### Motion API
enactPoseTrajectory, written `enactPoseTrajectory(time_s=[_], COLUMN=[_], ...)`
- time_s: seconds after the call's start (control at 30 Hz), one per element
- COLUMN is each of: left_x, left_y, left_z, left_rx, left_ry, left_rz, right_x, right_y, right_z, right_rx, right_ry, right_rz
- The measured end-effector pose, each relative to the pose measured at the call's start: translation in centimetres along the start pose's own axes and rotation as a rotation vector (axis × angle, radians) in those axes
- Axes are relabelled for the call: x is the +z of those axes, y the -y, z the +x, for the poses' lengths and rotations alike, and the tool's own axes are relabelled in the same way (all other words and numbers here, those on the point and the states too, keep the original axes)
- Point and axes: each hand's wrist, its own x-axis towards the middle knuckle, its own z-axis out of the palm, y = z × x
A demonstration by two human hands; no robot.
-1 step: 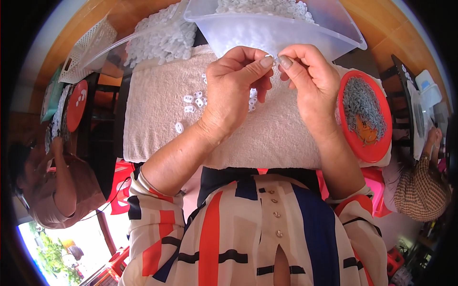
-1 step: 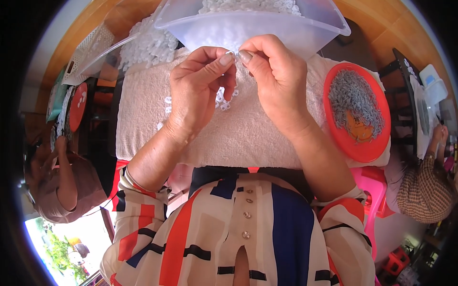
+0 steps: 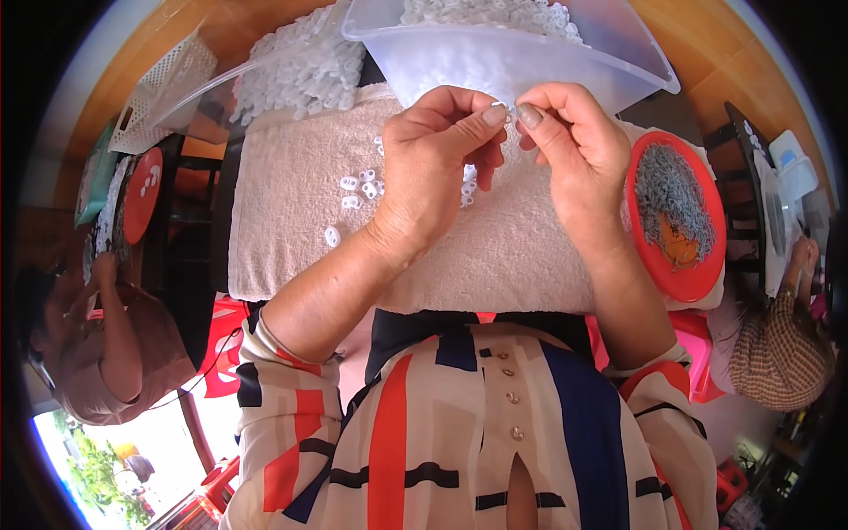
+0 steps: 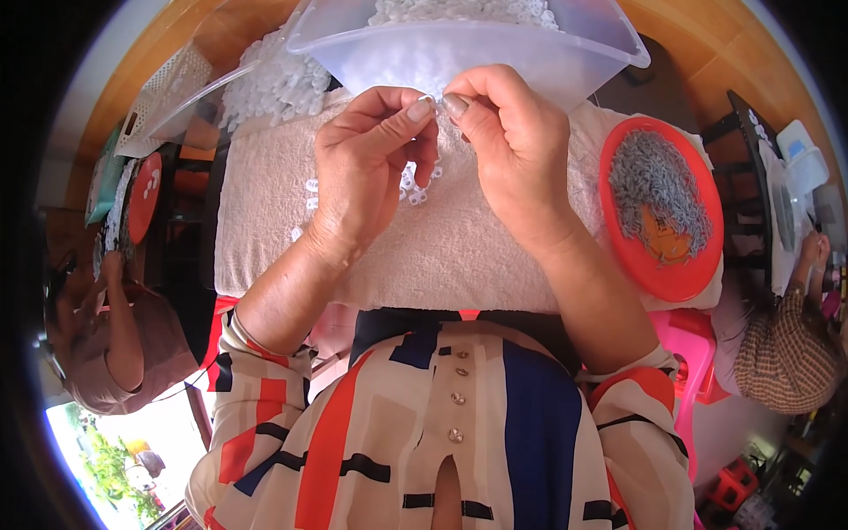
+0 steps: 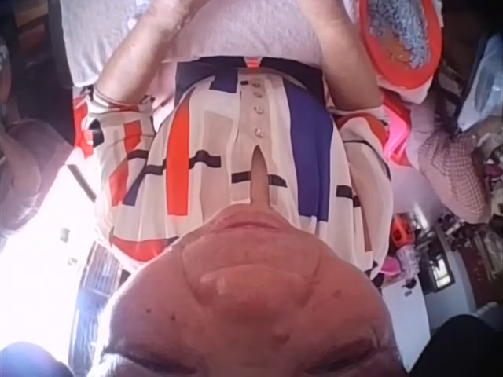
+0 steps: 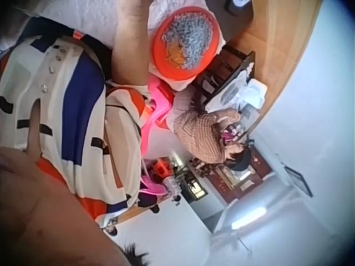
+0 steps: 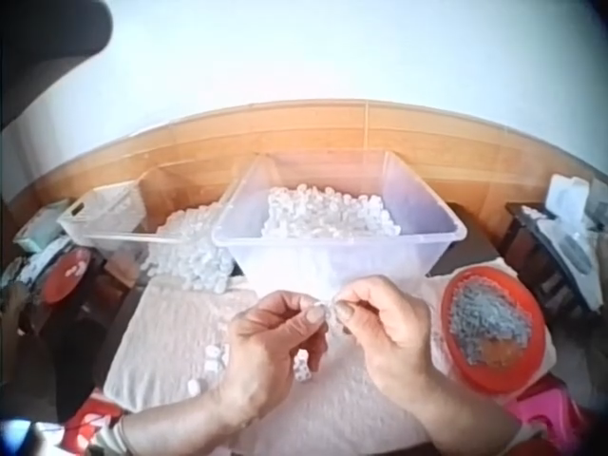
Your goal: Inspecting and sorting small white plastic rings on a workstation table.
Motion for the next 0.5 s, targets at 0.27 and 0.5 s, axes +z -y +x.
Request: enactPoseTrajectory(time_s=[0.27,0.5], left_x=[0.01,-0.01], left_y=[-0.17,0.01], left_z=[-0.12,-0.34], left_rx=[-0.009,-0.011], left_ry=[-0.007,-0.021], left_rz=[0.007,0.037], right_x=[0.11,0.27], right_y=[0.18,-0.05], right_z=[0.05,-0.07], right_rx=[-0.023,-0.122], right_ry=[0.006,0.021], right_rz=[-0.026,-0.104])
